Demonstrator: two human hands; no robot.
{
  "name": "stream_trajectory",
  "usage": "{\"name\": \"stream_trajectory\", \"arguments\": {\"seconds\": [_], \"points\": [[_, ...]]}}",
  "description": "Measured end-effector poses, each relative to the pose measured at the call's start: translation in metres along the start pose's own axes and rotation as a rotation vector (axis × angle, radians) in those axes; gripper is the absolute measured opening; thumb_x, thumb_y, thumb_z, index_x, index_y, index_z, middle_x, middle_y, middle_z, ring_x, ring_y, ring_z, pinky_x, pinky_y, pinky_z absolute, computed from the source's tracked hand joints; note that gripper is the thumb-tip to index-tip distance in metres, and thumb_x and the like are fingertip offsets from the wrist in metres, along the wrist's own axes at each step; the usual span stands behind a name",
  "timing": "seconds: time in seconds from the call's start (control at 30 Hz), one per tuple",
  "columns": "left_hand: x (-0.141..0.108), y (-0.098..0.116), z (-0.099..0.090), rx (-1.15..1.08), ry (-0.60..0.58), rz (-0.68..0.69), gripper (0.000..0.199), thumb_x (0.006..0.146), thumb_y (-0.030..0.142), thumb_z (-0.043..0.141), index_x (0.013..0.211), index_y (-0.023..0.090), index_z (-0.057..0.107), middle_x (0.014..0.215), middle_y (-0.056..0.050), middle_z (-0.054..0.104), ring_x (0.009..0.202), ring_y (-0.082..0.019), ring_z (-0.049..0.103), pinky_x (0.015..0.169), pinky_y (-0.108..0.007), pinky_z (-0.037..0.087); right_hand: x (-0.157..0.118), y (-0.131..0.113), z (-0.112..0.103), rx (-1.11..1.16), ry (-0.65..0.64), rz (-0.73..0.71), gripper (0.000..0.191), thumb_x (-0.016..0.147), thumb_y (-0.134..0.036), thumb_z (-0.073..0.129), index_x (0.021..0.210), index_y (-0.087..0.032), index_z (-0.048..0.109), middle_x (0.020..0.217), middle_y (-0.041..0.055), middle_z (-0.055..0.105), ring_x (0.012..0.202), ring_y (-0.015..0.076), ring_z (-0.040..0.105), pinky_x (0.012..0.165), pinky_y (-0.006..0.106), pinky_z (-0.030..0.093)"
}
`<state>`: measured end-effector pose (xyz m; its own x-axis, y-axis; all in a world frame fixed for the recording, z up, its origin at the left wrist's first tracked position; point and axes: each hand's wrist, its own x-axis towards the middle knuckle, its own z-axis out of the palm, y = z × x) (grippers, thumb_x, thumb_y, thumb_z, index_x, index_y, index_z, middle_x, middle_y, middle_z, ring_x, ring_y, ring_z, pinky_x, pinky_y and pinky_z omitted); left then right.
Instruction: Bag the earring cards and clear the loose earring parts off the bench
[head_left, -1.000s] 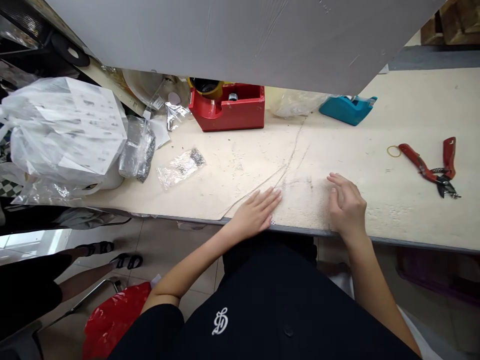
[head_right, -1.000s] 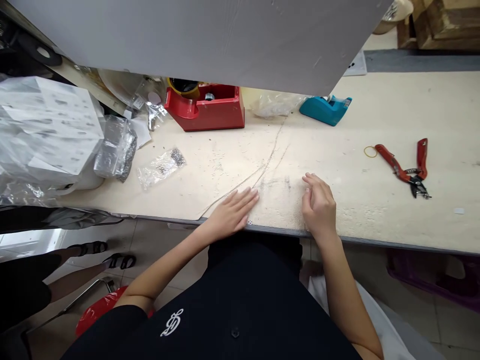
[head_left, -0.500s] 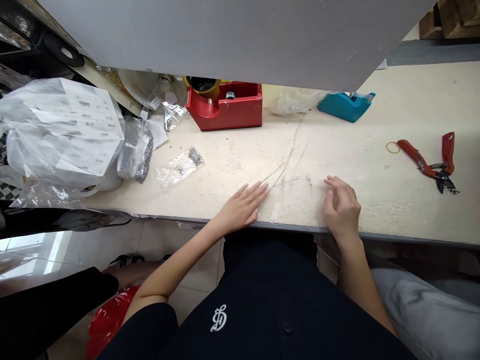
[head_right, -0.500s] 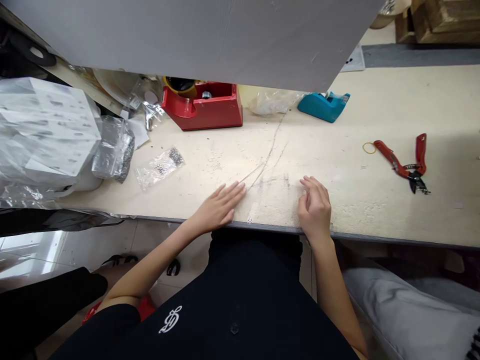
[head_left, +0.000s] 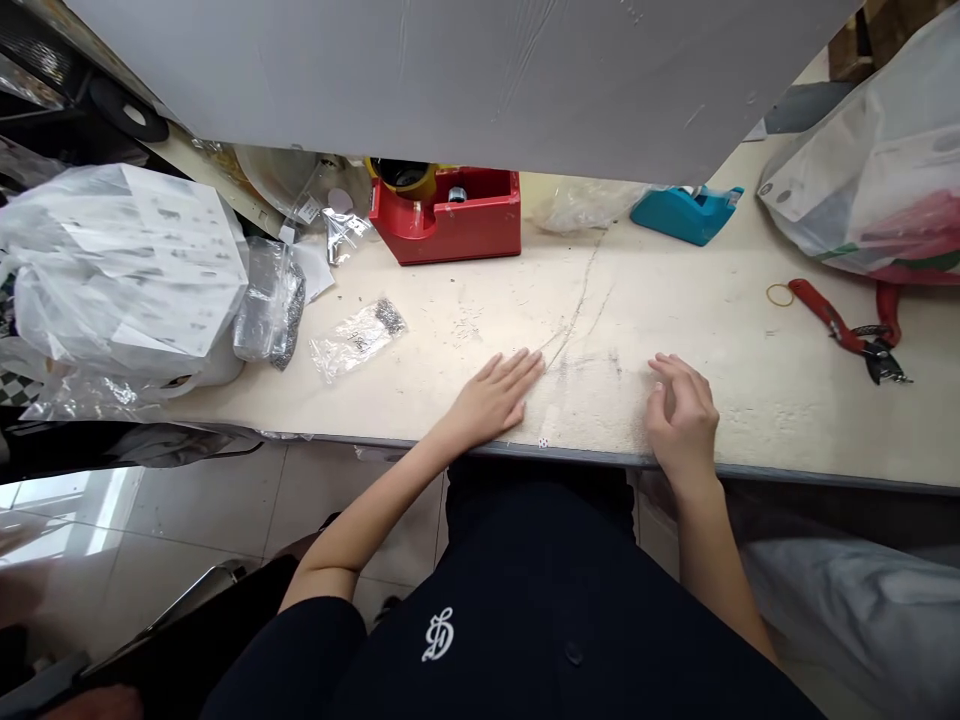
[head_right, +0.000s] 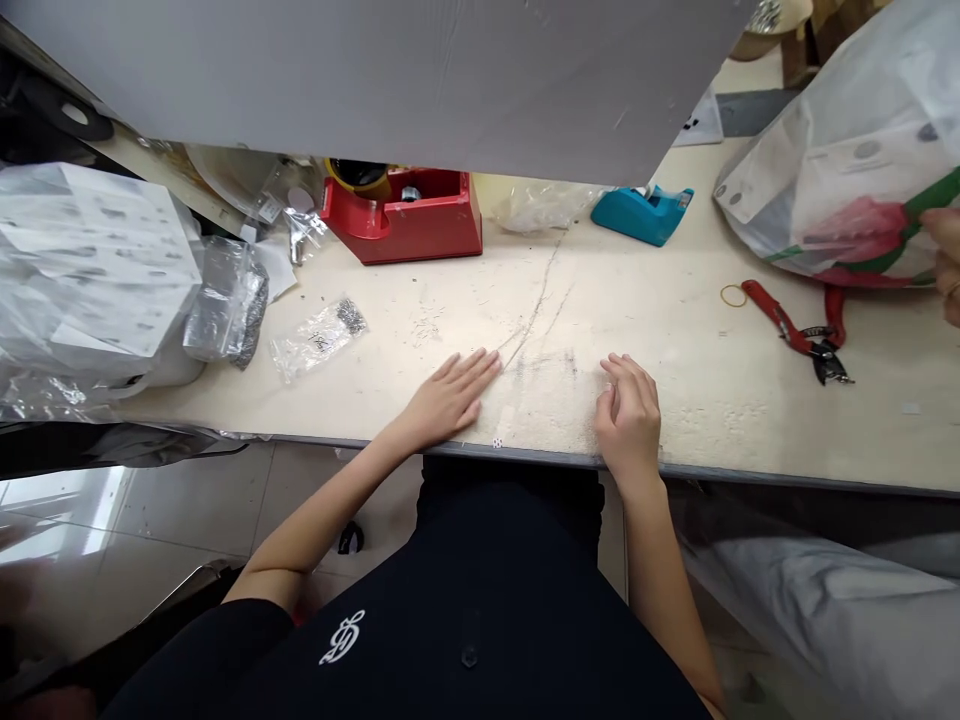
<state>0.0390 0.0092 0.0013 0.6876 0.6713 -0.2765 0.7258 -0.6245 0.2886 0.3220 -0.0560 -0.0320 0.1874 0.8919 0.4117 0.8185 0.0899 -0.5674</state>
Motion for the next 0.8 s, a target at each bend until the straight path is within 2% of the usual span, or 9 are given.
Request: {"name": "stream_trajectory", "arguments": {"seconds": [0.07, 0.2, 0.27, 0.3, 0.37, 0.5, 0.57, 0.67, 0.8], "points": [[0.004, -0.014, -0.002, -0.002, 0.038, -0.083, 0.063, 0.104, 0.029, 0.03, 0.166, 0.018, 0.021, 0.173, -0.002, 0.015, 0.162, -0.02, 0.015, 0.136, -0.042, 0.013, 0.0, 0.003, -0.002, -0.01, -0.005, 0.009, 0.035, 0.099, -0.021, 0.041, 0.121, -0.018, 0.068, 0.126, 0.0138, 0.073, 0.128, 0.0303, 0.065, 0.111, 0.057, 0.052], [0.003, -0.063, -0.02, 0.007, 0.16, -0.301, 0.065, 0.103, 0.024, 0.025, 0.166, 0.012, 0.017, 0.174, -0.009, 0.014, 0.163, -0.025, 0.013, 0.136, -0.051, 0.015, 0.001, 0.014, -0.012, -0.044, 0.003, 0.029, 0.035, 0.098, -0.021, 0.042, 0.122, -0.017, 0.067, 0.127, 0.0154, 0.072, 0.128, 0.0315, 0.065, 0.111, 0.058, 0.052], [0.003, -0.073, -0.028, 0.022, 0.231, -0.38, 0.067, 0.1, 0.02, 0.026, 0.166, 0.008, 0.016, 0.174, -0.013, 0.013, 0.164, -0.028, 0.01, 0.135, -0.055, 0.012, 0.002, 0.017, -0.016, -0.062, 0.005, 0.032, 0.036, 0.099, -0.021, 0.041, 0.125, -0.016, 0.066, 0.127, 0.0165, 0.071, 0.129, 0.0321, 0.063, 0.111, 0.06, 0.051], [0.003, -0.071, -0.03, 0.027, 0.258, -0.391, 0.068, 0.1, 0.019, 0.027, 0.165, 0.007, 0.015, 0.174, -0.014, 0.012, 0.164, -0.029, 0.009, 0.135, -0.056, 0.011, 0.002, 0.017, -0.016, -0.069, 0.0, 0.029, 0.038, 0.1, -0.022, 0.04, 0.127, -0.016, 0.065, 0.128, 0.0172, 0.07, 0.13, 0.0324, 0.062, 0.112, 0.061, 0.05], [0.007, -0.052, -0.027, 0.031, 0.262, -0.33, 0.069, 0.099, 0.018, 0.029, 0.166, 0.009, 0.012, 0.174, -0.013, 0.011, 0.164, -0.028, 0.008, 0.135, -0.054, 0.011, 0.004, 0.013, -0.015, -0.081, -0.042, -0.001, 0.041, 0.101, -0.022, 0.038, 0.133, -0.015, 0.062, 0.132, 0.0176, 0.068, 0.134, 0.0321, 0.059, 0.114, 0.061, 0.048], [0.014, 0.007, -0.004, 0.022, 0.068, 0.003, 0.072, 0.1, 0.021, 0.036, 0.167, 0.017, 0.011, 0.174, -0.007, 0.015, 0.163, -0.023, 0.011, 0.136, -0.046, 0.014, 0.009, -0.005, -0.007, -0.108, -0.271, -0.124, 0.047, 0.101, -0.029, 0.044, 0.146, -0.022, 0.056, 0.156, 0.0101, 0.053, 0.151, 0.0314, 0.042, 0.124, 0.059, 0.038], [0.017, 0.023, 0.005, 0.013, 0.026, 0.057, 0.067, 0.101, 0.024, 0.034, 0.166, 0.018, 0.017, 0.174, -0.004, 0.015, 0.163, -0.021, 0.013, 0.136, -0.043, 0.013, 0.011, -0.01, -0.002, -0.136, -0.393, -0.161, 0.05, 0.101, -0.034, 0.047, 0.15, -0.029, 0.052, 0.164, 0.0043, 0.044, 0.156, 0.0328, 0.035, 0.126, 0.061, 0.033], [0.019, 0.015, 0.004, 0.001, 0.049, -0.014, 0.064, 0.103, 0.025, 0.03, 0.166, 0.017, 0.021, 0.173, -0.004, 0.013, 0.163, -0.021, 0.013, 0.136, -0.044, 0.014, 0.017, -0.006, 0.002, -0.182, -0.498, -0.158, 0.053, 0.103, -0.036, 0.042, 0.156, -0.031, 0.045, 0.166, 0.002, 0.04, 0.157, 0.0314, 0.033, 0.128, 0.062, 0.028], [0.018, -0.029, -0.012, -0.011, 0.115, -0.185, 0.063, 0.104, 0.026, 0.026, 0.166, 0.015, 0.021, 0.173, -0.006, 0.016, 0.163, -0.023, 0.015, 0.135, -0.047, 0.017, 0.037, 0.018, -0.001, -0.245, -0.506, -0.084, 0.059, 0.104, -0.036, 0.035, 0.162, -0.023, 0.035, 0.168, 0.0066, 0.035, 0.158, 0.0319, 0.031, 0.129, 0.063, 0.025]]}}
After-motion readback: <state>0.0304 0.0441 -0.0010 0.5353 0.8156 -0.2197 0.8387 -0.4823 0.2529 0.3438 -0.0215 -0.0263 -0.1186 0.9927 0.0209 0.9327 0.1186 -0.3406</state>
